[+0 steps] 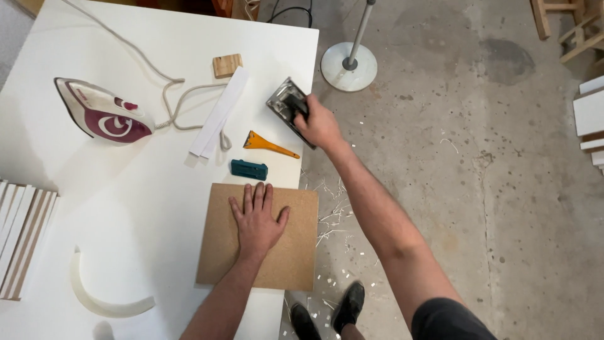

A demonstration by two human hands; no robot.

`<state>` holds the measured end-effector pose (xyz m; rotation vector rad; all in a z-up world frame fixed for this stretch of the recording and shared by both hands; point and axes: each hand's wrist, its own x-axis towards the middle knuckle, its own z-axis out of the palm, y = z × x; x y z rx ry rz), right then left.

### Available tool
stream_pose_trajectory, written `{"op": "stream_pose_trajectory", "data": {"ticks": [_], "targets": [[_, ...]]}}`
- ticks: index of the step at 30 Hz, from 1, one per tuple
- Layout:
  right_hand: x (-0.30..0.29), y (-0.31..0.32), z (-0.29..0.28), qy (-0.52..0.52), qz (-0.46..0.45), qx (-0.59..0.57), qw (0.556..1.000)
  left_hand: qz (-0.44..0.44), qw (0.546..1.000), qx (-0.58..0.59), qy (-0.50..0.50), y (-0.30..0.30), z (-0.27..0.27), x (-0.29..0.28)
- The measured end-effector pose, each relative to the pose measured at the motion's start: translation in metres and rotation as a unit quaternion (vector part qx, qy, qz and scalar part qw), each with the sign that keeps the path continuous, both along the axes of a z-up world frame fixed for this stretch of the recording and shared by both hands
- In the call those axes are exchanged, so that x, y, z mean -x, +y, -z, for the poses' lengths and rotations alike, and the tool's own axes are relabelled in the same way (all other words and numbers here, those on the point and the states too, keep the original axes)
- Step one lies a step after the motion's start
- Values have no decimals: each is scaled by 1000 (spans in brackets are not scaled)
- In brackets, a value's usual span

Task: Applying adhesive edge banding to a wooden board using a clothes iron to melt the glue and then trimming the excess material with a hand tool.

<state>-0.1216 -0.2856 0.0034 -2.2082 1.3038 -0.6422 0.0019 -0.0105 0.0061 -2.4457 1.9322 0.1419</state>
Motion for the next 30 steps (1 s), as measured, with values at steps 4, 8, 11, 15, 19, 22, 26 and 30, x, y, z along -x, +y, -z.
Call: {"op": "stream_pose_trajectory", "data": {"ticks": [4,8,11,15,19,22,26,30], "targets": [[86,127,6,-249,113,-94,957,5,999,42,-1,5,6,1],[136,297,48,-268,194,-199,922,9,999,40,7,3,7,1],[142,392,68,-246,188,-205,928,30,994,107,-8,6,12,-1],[125,390,57,-213,199,-239,926,23,997,79,-2,5,13,-1],[92,260,52,-133,206,-216,945,19,997,77,18,5,9,-2],[82,205,31,-111,195,-220,949,23,995,99,13,8,12,0],[90,323,2,-75,187,-224,953,20,995,98,2,5,9,0],[98,365,24,10,173,-217,961,6,999,50,16,5,5,1]]}}
